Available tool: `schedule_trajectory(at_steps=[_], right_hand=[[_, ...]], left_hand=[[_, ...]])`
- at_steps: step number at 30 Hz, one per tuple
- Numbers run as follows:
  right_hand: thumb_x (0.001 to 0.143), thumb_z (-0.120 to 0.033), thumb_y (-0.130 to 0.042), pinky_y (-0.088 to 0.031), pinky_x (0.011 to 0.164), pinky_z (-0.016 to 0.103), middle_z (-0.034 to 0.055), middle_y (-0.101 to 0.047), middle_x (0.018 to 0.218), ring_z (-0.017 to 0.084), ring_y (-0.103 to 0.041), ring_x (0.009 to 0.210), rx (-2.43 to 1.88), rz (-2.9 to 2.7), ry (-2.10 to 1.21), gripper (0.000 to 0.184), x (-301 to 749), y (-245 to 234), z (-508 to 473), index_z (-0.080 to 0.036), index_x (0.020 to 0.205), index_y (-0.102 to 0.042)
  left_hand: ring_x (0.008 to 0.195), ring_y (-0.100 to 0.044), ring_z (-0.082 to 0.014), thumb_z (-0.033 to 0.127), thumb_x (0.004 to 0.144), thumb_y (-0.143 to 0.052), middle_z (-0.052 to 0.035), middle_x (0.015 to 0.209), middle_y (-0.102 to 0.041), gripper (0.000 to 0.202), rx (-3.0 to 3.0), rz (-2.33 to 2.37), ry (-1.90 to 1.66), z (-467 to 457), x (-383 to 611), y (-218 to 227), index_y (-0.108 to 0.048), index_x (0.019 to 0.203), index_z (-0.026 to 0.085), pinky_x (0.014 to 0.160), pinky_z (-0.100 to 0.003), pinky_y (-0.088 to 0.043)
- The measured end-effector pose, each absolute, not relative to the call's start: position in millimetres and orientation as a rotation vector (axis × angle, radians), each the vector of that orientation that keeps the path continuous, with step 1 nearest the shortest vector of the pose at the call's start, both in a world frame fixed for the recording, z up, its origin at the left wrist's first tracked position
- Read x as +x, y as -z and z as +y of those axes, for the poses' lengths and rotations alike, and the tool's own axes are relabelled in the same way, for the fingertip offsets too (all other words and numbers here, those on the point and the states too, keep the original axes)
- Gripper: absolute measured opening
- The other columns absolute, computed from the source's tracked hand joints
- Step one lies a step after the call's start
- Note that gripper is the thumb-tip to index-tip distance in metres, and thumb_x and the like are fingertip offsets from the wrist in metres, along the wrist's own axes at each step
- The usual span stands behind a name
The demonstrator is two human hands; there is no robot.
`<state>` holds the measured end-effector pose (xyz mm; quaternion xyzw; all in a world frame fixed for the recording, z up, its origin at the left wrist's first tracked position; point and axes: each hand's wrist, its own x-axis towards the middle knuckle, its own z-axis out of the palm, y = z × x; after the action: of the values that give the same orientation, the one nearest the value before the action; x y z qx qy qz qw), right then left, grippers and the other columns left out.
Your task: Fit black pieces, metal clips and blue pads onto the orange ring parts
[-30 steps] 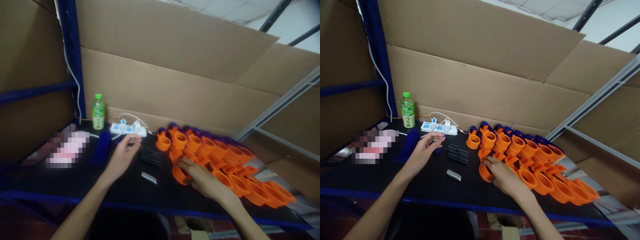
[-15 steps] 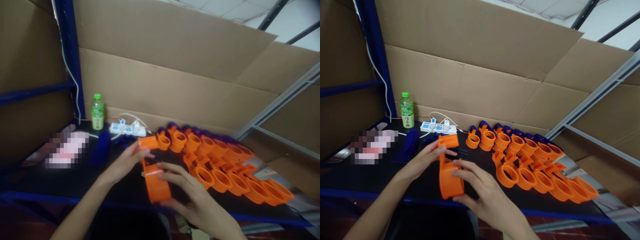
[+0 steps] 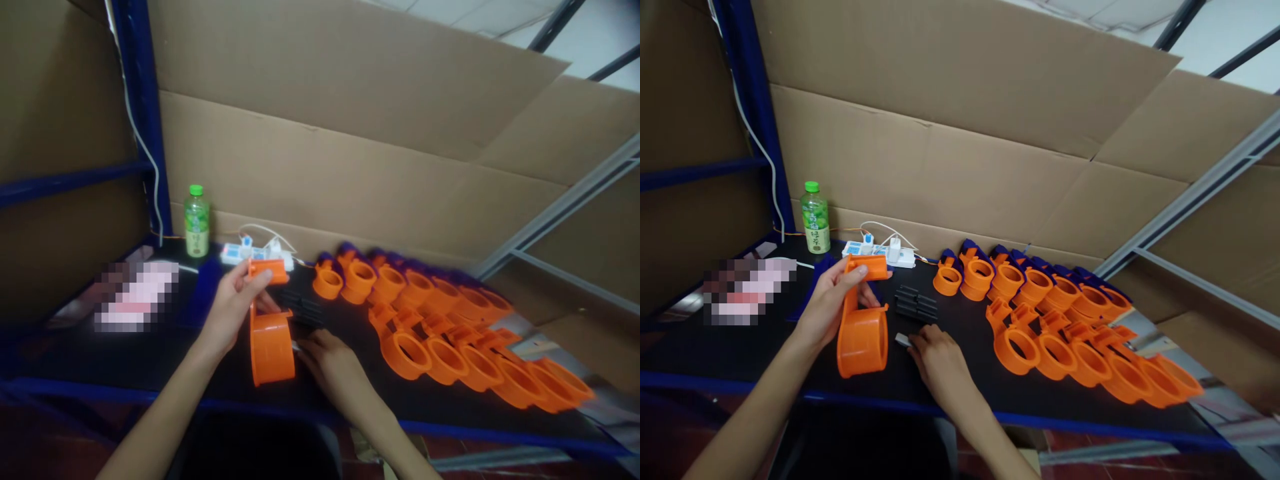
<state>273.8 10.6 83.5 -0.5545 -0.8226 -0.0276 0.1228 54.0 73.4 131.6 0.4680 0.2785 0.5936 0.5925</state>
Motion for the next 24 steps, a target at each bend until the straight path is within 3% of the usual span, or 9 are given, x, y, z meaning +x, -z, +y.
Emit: schedule_trajectory(at_steps=[6, 13, 18, 24], right_hand=[[0.099, -0.02, -0.052, -0.048, 0.074, 0.033, 0.0075, -0.069, 0.095, 0.021, -0.065, 0.084, -1.613, -2.335, 0.225, 0.024, 272, -70, 6, -0.024, 0.103, -0.075], [0.094, -0.028, -0.063, -0.05, 0.07, 0.028, 0.0045, -0.07, 0.092, 0.021, -0.068, 0.089, -1.636, -2.192, 0.013, 0.014, 276, -72, 5, -0.027, 0.094, -0.077], [0.098, -0.035, -0.056, -0.052, 0.071, 0.028, 0.0044, -0.072, 0.094, 0.021, -0.069, 0.091, -1.597, -2.147, -0.173, 0.023, 280, -78, 7, -0.027, 0.095, -0.078], [0.092, -0.045, -0.064, -0.05, 0.063, 0.028, 0.0065, -0.07, 0.082, 0.018, -0.065, 0.073, -1.383, -1.817, -0.365, 0.029, 285, -115, 12, -0.019, 0.084, -0.076]], left_hand=[[0.051, -0.068, -0.0181, 0.047, 0.084, -0.072, -0.0025, 0.065, -0.072, 0.037, 1.141, 0.692, -1.402, 73, 54, -132, -0.066, 0.106, 0.018, 0.054, -0.026, -0.052], [0.052, -0.069, -0.0188, 0.048, 0.084, -0.072, -0.0027, 0.062, -0.072, 0.036, 1.215, 0.745, -1.391, 74, 53, -132, -0.067, 0.104, 0.018, 0.053, -0.026, -0.052], [0.052, -0.069, -0.0183, 0.048, 0.085, -0.071, -0.0026, 0.062, -0.071, 0.035, 1.284, 0.766, -1.331, 74, 52, -133, -0.066, 0.102, 0.018, 0.052, -0.025, -0.052], [0.052, -0.068, -0.0162, 0.046, 0.083, -0.074, 0.001, 0.064, -0.068, 0.032, 1.383, 0.696, -1.147, 75, 52, -130, -0.065, 0.098, 0.019, 0.051, -0.024, -0.052]])
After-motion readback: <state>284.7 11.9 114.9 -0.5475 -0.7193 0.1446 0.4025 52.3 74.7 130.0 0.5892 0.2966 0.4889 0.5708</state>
